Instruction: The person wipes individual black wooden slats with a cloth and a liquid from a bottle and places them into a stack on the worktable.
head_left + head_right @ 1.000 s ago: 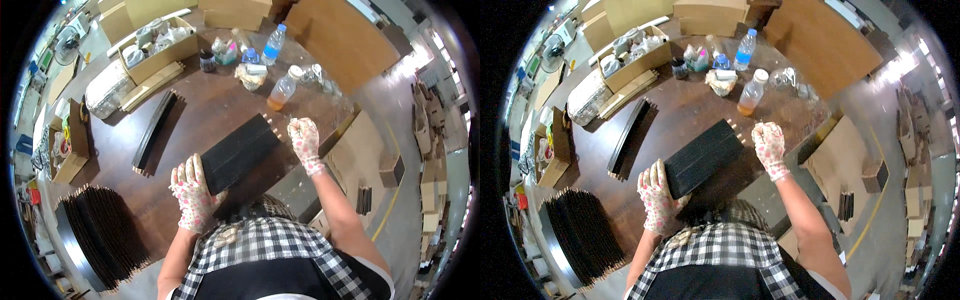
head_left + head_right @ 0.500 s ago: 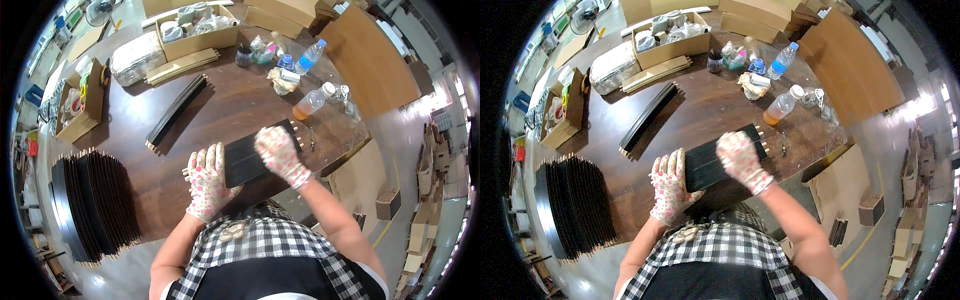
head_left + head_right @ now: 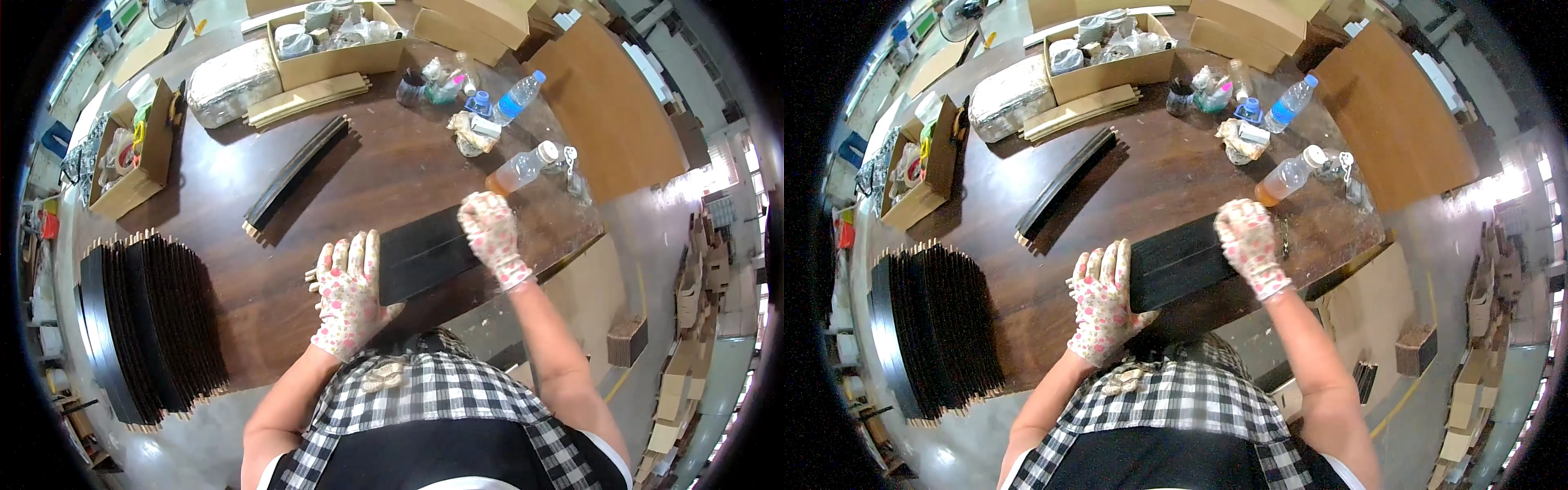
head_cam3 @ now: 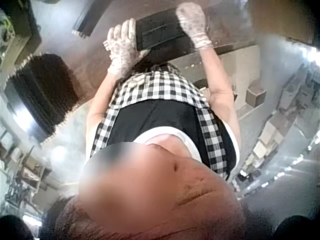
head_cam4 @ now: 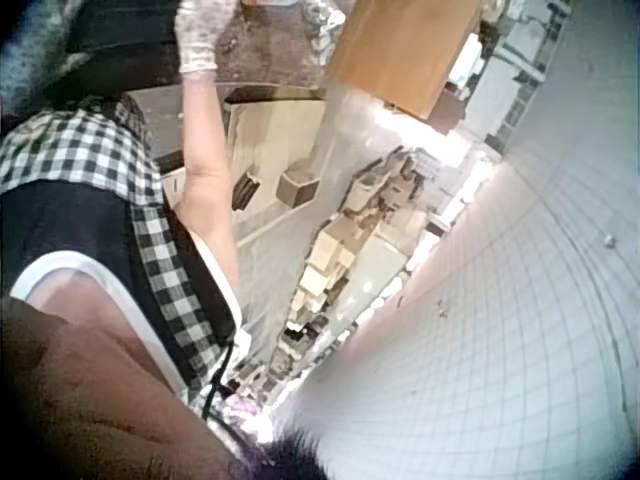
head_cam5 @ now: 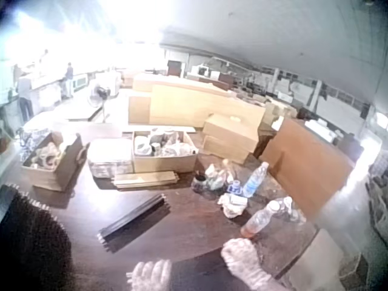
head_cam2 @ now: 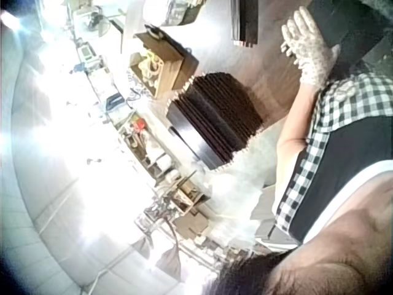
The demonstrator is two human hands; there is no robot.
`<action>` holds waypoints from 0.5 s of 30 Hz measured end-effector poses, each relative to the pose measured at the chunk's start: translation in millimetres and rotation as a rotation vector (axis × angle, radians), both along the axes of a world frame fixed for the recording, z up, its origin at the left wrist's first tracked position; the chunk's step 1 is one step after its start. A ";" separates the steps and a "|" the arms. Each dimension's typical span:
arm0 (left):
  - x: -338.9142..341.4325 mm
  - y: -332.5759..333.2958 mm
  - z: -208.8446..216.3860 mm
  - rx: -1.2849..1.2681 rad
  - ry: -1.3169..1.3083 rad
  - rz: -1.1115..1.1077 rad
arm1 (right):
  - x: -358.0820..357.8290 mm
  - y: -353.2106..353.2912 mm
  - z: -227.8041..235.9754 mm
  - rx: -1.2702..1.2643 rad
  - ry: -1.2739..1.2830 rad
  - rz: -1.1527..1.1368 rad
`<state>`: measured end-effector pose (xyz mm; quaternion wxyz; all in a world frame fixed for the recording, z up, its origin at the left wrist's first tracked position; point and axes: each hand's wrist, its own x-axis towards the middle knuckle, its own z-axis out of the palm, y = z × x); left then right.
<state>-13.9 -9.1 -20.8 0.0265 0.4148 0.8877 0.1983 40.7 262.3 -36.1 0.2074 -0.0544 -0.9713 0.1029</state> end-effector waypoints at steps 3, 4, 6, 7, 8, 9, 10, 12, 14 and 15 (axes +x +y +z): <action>1.5 1.3 -0.5 -0.004 0.009 0.001 | 0.9 -15.1 -11.3 0.074 -0.022 0.083; 1.3 0.7 -0.8 -0.004 0.006 0.008 | -2.4 -39.4 -7.9 0.012 0.010 0.166; 0.5 -2.2 -0.9 -0.003 0.010 -0.001 | -0.3 -54.2 1.5 -0.072 -0.040 0.219; -0.3 -3.4 -0.8 -0.005 0.005 0.000 | -1.1 -45.4 -2.3 -0.029 -0.037 0.206; -1.2 -3.8 -0.6 0.000 0.004 -0.008 | 3.4 -34.1 -1.9 0.040 -0.005 0.144; -2.0 -0.7 -0.3 0.012 0.005 -0.015 | 0.9 -17.7 -0.4 -0.007 -0.092 -0.006; -2.2 0.1 -0.5 0.023 0.012 -0.015 | 1.3 -13.8 -4.0 0.066 -0.104 -0.020; -0.8 0.3 -0.9 0.024 0.018 -0.002 | -2.8 -23.2 -8.1 0.162 -0.072 0.046; -0.4 -0.6 -2.8 0.015 0.021 0.013 | -9.5 -66.4 -4.8 -0.082 0.079 0.148; -1.4 -2.3 -2.2 0.023 0.023 0.003 | -8.7 -63.3 -5.4 -0.084 0.076 0.154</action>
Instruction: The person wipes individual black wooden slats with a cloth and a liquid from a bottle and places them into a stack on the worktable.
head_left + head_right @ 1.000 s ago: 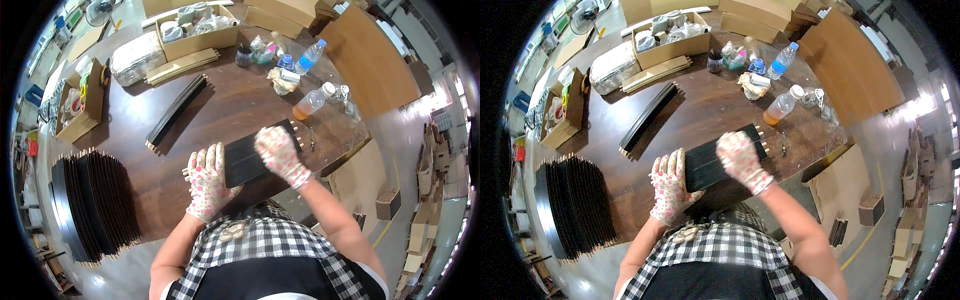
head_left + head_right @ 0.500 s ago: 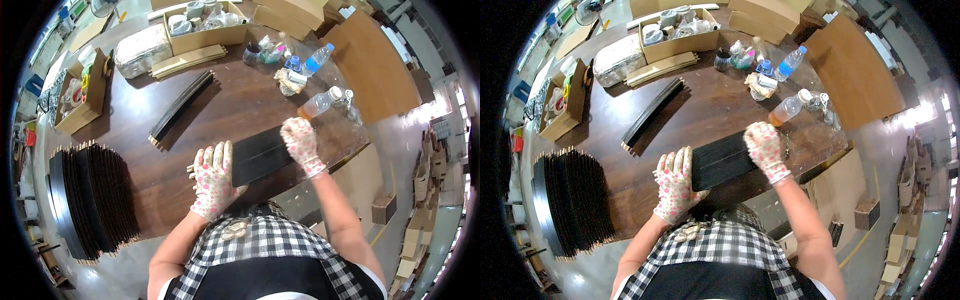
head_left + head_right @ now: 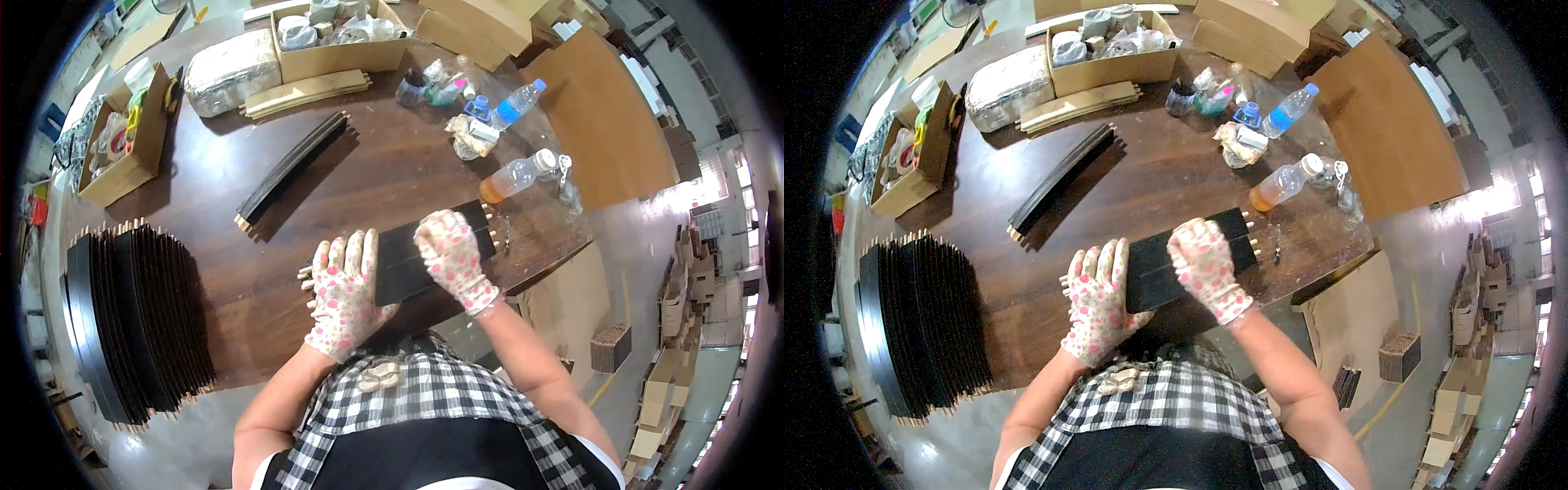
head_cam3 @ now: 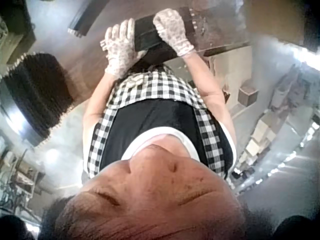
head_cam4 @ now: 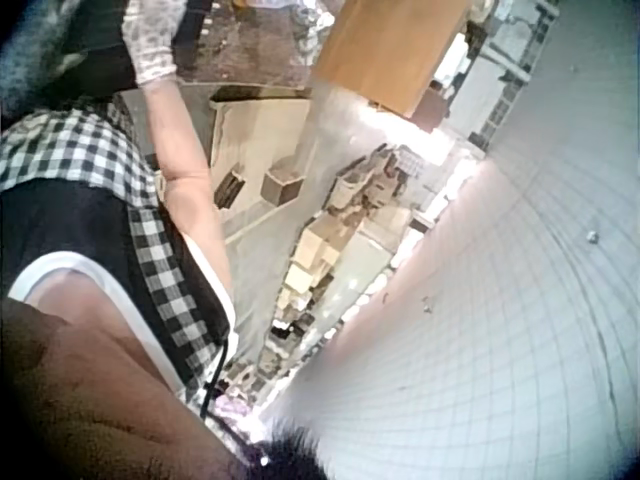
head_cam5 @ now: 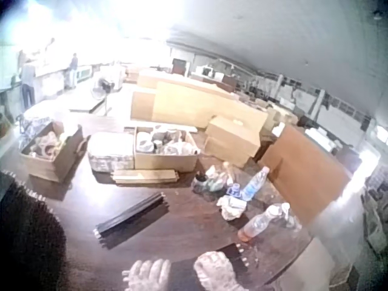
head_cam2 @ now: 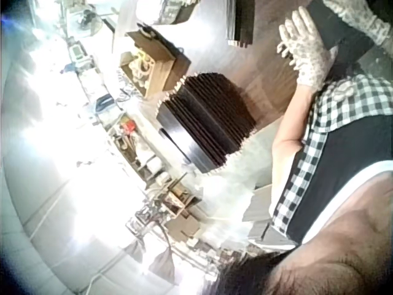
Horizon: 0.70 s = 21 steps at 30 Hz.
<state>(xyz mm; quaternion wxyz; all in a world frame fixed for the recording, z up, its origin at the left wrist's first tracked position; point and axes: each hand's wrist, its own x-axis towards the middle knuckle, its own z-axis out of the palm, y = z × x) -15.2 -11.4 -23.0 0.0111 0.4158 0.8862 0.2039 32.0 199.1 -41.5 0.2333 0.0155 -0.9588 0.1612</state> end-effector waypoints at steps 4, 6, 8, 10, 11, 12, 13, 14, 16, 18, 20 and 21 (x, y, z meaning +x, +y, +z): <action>-2.1 1.5 -2.1 0.003 0.017 -0.031 | 5.5 45.3 1.9 0.103 -0.098 -0.230; -1.9 2.3 -5.3 0.000 0.038 -0.031 | 2.4 25.2 -6.7 0.221 -0.066 -0.139; -0.7 -0.1 -5.8 0.004 0.044 -0.006 | 1.3 -6.4 -1.4 0.006 -0.045 -0.014; -1.5 0.2 -0.8 0.007 0.032 -0.018 | 1.8 13.3 -11.0 0.152 0.032 -0.101; -1.2 -1.3 1.4 0.011 0.021 -0.023 | 4.0 30.3 -7.1 0.249 0.022 -0.147; -0.7 -1.7 1.6 0.009 0.029 -0.030 | 4.9 52.1 -8.9 0.188 -0.026 -0.261; -0.9 1.1 -0.5 0.022 0.025 -0.027 | 4.7 56.0 -11.2 0.254 -0.071 -0.317; -0.5 3.4 -0.6 0.037 0.023 -0.026 | 5.4 59.2 -10.6 0.319 -0.116 -0.375; 0.5 4.3 0.6 0.011 0.006 -0.033 | 4.2 14.1 -2.3 0.324 -0.098 -0.187; 1.1 5.6 -0.5 -0.001 -0.012 -0.005 | 4.4 -27.8 -13.6 0.259 0.102 0.016; 1.7 1.5 -5.1 0.012 0.005 0.011 | 0.4 -23.5 -13.9 0.225 0.183 -0.006; 1.8 0.0 -5.9 0.010 0.036 0.016 | 0.4 -5.2 -11.9 0.352 0.133 -0.094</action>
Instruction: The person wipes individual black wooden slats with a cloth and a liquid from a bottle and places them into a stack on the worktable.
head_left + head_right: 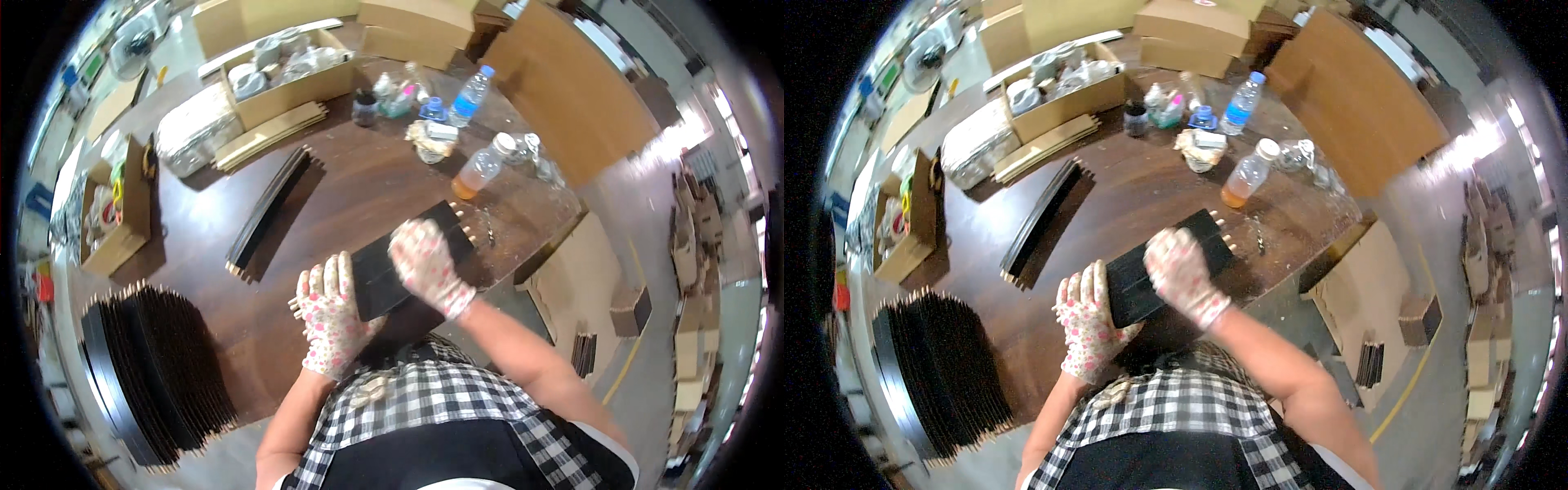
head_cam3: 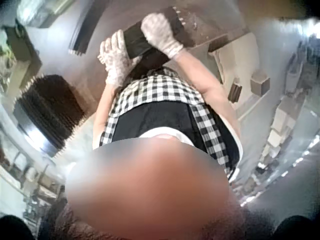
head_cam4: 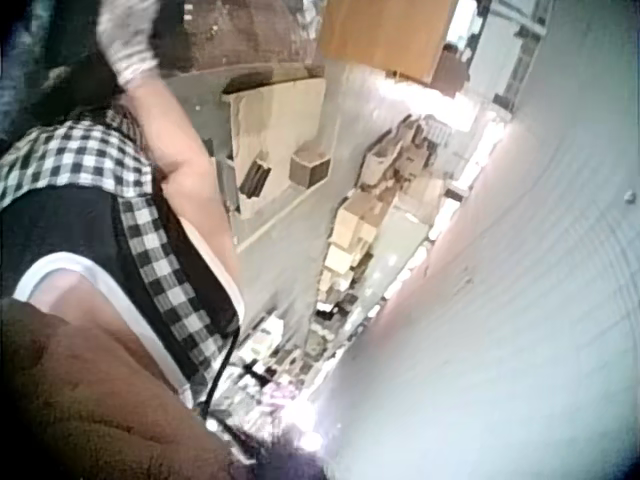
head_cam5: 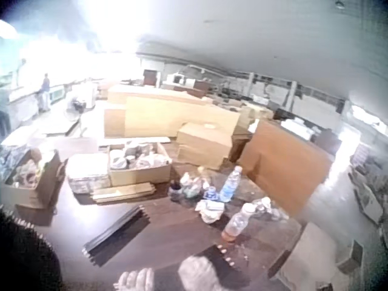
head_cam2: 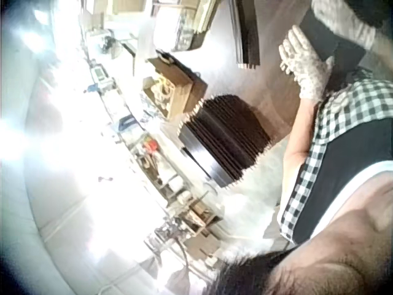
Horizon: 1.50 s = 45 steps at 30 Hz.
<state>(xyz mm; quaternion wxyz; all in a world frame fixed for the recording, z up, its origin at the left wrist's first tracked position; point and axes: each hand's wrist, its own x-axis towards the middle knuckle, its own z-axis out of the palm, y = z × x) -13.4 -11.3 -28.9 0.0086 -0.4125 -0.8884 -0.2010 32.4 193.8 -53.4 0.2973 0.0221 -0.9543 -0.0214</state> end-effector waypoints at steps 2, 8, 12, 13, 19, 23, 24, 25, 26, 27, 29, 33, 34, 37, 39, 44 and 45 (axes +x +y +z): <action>2.0 3.4 0.8 0.001 0.049 -0.028 | 5.9 57.3 2.2 -0.052 -0.095 -0.219; 2.0 11.0 -6.5 -0.037 0.082 -0.018 | 26.3 102.8 24.1 -0.231 0.060 -0.278; 1.2 6.5 -4.5 -0.030 0.057 -0.008 | 5.0 -27.5 24.4 -0.149 -0.297 -0.007; -0.5 4.8 -3.7 -0.051 0.060 -0.021 | 13.9 -42.2 -2.8 -0.153 -0.071 0.149; 2.4 7.0 -2.3 -0.058 0.087 -0.017 | 26.1 114.2 -13.1 -0.173 -0.032 -0.174; 0.0 8.4 -4.2 -0.019 0.095 -0.023 | 35.1 122.8 -5.6 -0.082 0.093 -0.253; 1.9 8.7 -1.8 -0.053 0.088 -0.021 | 25.0 99.4 -5.5 -0.109 0.161 -0.218; 1.6 8.6 -1.2 -0.082 0.083 -0.011 | 15.6 63.9 12.2 -0.259 -0.125 -0.273; 2.3 9.5 -2.6 -0.091 0.090 -0.014 | 9.7 35.9 -3.7 -0.032 -0.041 -0.249; 0.4 4.9 -4.0 -0.096 0.090 -0.008 | 2.6 -13.6 32.4 -0.081 -0.380 -0.424; -0.4 5.1 -1.9 -0.141 0.094 -0.029 | 16.8 -51.7 -6.3 -0.023 -0.129 -0.062; -0.3 4.8 -7.6 -0.104 0.105 -0.015 | 32.0 -11.4 -8.6 -0.101 -0.043 -0.186; 0.4 7.1 -6.1 -0.115 0.100 -0.014 | 37.8 20.4 -9.2 -0.083 -0.008 -0.208; 0.9 9.6 -3.9 -0.106 0.111 -0.026 | 67.9 101.2 -31.2 -0.579 0.050 -0.334; -0.5 5.5 -5.0 -0.095 0.101 -0.033 | 84.8 126.3 -26.1 -0.689 0.051 -0.593; -0.6 5.5 -2.0 -0.090 0.098 -0.018 | 53.7 148.1 52.7 -0.689 0.329 -0.422; -1.0 5.1 -2.3 -0.091 0.104 -0.009 | 40.5 161.4 65.7 -0.593 0.353 -0.389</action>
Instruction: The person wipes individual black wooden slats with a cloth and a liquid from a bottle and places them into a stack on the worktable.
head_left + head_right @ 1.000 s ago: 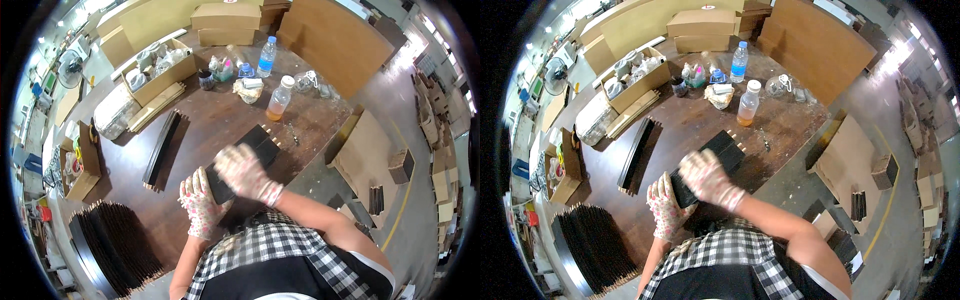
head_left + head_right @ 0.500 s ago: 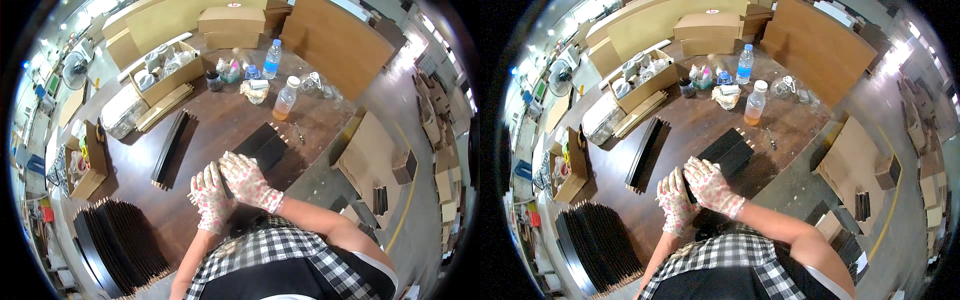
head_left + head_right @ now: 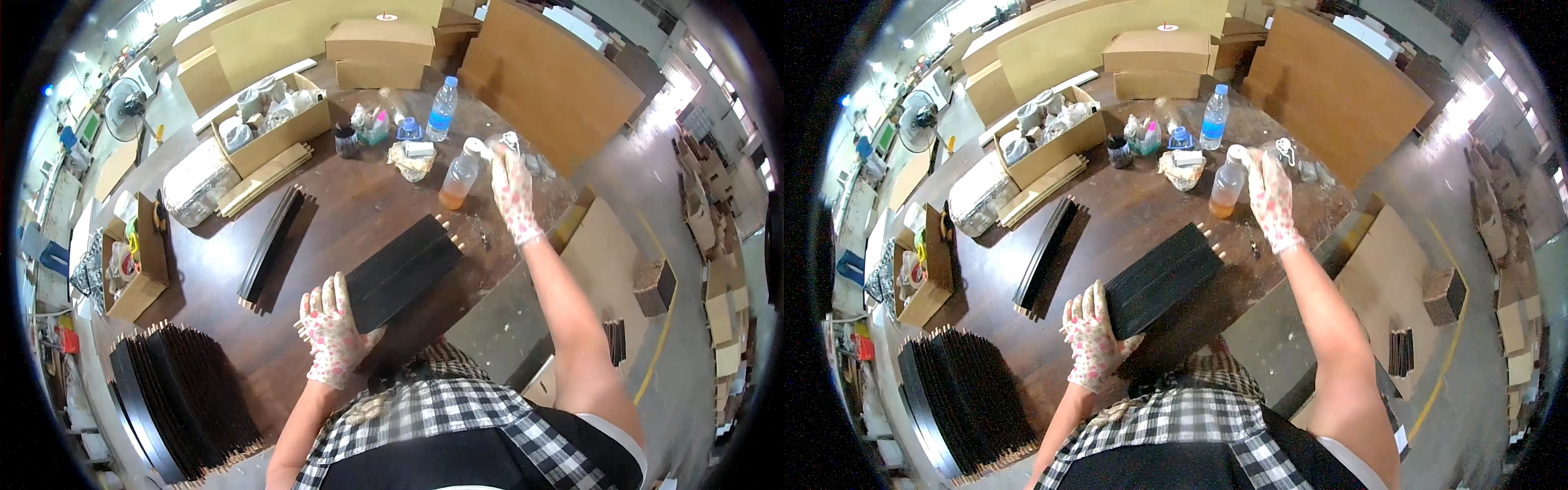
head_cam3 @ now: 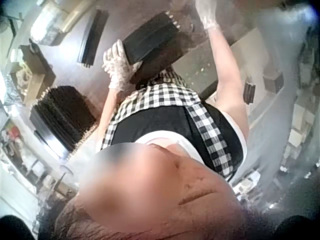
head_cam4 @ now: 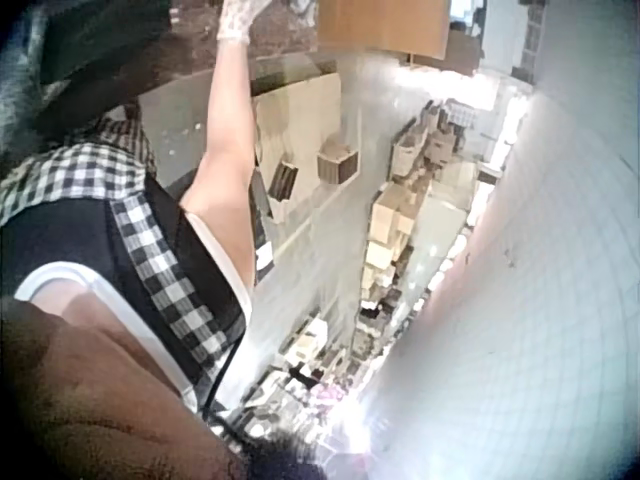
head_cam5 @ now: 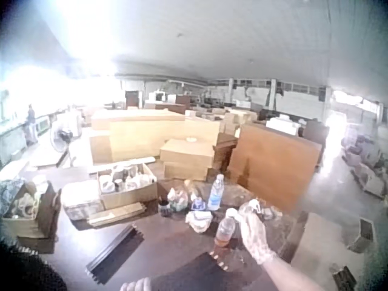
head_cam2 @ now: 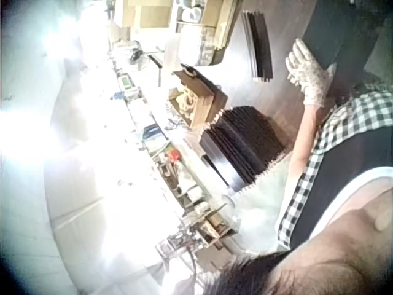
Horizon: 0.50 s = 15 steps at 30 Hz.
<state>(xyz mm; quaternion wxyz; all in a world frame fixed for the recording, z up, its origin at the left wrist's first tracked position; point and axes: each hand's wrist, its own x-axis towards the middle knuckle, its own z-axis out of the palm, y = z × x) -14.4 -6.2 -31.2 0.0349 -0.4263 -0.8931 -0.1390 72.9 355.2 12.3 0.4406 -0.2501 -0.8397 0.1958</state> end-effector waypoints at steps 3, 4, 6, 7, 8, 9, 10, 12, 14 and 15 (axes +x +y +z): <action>1.3 2.3 -4.2 0.017 0.017 -0.039 | -36.0 53.8 2.4 0.235 -0.036 0.046; 2.0 3.9 -2.7 0.040 0.016 -0.035 | -47.3 68.0 -2.5 0.666 -0.240 0.023; 4.2 1.4 -1.1 -0.013 -0.003 -0.003 | -48.5 51.2 -9.8 0.317 -0.519 0.130; 4.9 0.9 1.2 0.005 0.010 -0.015 | -47.9 50.3 -14.8 0.450 -0.518 0.086; 4.7 -0.1 -3.8 0.022 0.048 -0.008 | -52.2 54.2 -9.7 0.447 -0.511 0.125; 7.3 -0.1 0.5 -0.003 0.051 0.007 | -50.9 55.3 -1.4 0.416 -0.599 0.100; 7.2 4.5 6.9 -0.021 0.052 0.010 | -45.7 62.2 1.6 0.390 -0.693 0.060; 9.7 8.3 13.1 -0.066 -0.016 0.039 | -36.8 105.5 -19.3 0.437 -0.372 0.238; 13.9 13.5 19.2 -0.163 -0.016 0.084 | -27.0 139.5 -25.7 0.101 -0.216 0.249; 18.9 21.8 30.7 -0.221 -0.082 0.139 | -16.4 160.0 -36.9 -0.262 -0.103 0.277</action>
